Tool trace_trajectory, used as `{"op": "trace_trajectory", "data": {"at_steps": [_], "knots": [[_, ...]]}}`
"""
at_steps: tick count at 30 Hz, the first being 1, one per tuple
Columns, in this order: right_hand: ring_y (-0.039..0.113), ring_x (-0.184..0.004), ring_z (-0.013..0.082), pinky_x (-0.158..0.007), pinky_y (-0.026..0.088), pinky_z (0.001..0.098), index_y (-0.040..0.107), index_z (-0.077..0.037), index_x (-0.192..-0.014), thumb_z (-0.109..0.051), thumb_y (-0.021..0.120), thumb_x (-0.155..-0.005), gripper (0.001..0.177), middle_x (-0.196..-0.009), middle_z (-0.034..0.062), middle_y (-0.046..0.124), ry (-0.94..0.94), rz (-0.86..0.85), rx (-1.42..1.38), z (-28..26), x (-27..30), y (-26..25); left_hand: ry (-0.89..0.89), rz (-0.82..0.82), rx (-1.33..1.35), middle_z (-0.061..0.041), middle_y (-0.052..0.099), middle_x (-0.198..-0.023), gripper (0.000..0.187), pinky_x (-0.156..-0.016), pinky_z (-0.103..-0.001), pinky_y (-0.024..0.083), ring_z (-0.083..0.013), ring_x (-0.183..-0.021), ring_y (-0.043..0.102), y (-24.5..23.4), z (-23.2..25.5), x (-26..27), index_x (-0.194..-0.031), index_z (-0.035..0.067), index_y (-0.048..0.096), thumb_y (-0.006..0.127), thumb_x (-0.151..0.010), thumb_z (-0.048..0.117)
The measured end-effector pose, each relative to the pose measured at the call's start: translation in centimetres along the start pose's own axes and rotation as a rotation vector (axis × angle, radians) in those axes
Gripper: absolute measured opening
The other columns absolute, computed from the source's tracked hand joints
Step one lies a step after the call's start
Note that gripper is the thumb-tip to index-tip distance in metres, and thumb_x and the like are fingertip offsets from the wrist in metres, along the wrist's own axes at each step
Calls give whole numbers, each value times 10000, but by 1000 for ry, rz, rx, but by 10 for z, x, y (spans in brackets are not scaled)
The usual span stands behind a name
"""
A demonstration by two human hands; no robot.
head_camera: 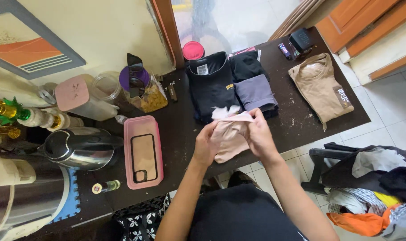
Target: Fold various pieces of clothing and put them away in a drawer.
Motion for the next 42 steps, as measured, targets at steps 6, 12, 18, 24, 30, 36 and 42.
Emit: {"op": "trace_trajectory", "data": {"at_steps": [6,12,18,24,30,36,42], "knots": [[712,-1067,159,-950,570,323,534,-10,-1306,-157,386,-987,381,-1239,117,667,318,-159,-118,-19,41,43,285,-145,-675,2,695,-753,332,-609,-220,488,-55,-642,628,13,43,-3,-947,43,724,603,-1061,329],[681,-987,128,-869,542,309,622,36,-1288,-305,627,-989,453,-1149,87,721,471,-523,16,20,46,19,422,-52,-678,48,653,-746,355,-620,-208,451,-25,-661,570,15,56,-9,-873,71,704,664,-1031,386],[668,-966,83,-888,516,248,720,14,-1156,-173,851,-782,438,-1048,26,750,504,-883,376,-12,76,52,261,51,-584,7,700,-755,350,-603,-229,497,-78,-634,635,-5,25,-32,-891,71,724,672,-992,402],[684,-956,100,-932,523,264,749,15,-1098,-121,891,-765,387,-1011,33,767,410,-842,335,-18,51,49,149,94,-516,-7,701,-735,368,-562,-246,514,-91,-605,651,5,16,-42,-886,70,726,651,-977,419],[724,-984,214,-960,555,369,719,46,-1152,-61,899,-796,413,-1060,113,764,667,-1170,66,2,54,17,179,29,-486,30,639,-685,389,-479,-235,435,-56,-544,562,32,-35,-55,-846,83,700,630,-1022,423],[737,-953,229,-824,596,345,661,53,-1238,-78,835,-773,513,-1094,156,738,701,-931,118,-6,35,17,157,11,-440,18,660,-782,314,-547,-247,453,-58,-637,564,29,-58,-66,-952,52,720,659,-1045,345],[709,-949,147,-790,575,299,634,57,-1284,-75,761,-927,401,-1140,126,705,545,-584,188,11,-15,-26,241,-42,-536,-56,660,-1253,492,-1002,-317,525,-136,-1161,638,-19,-48,-57,-1319,64,598,633,-974,412]]}}
Point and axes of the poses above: each hand's wrist, its own x-axis away from the middle knuckle, its own y-axis out of the palm, z = x × y, the point moved 9 cm from there along -x, towards the middle knuckle
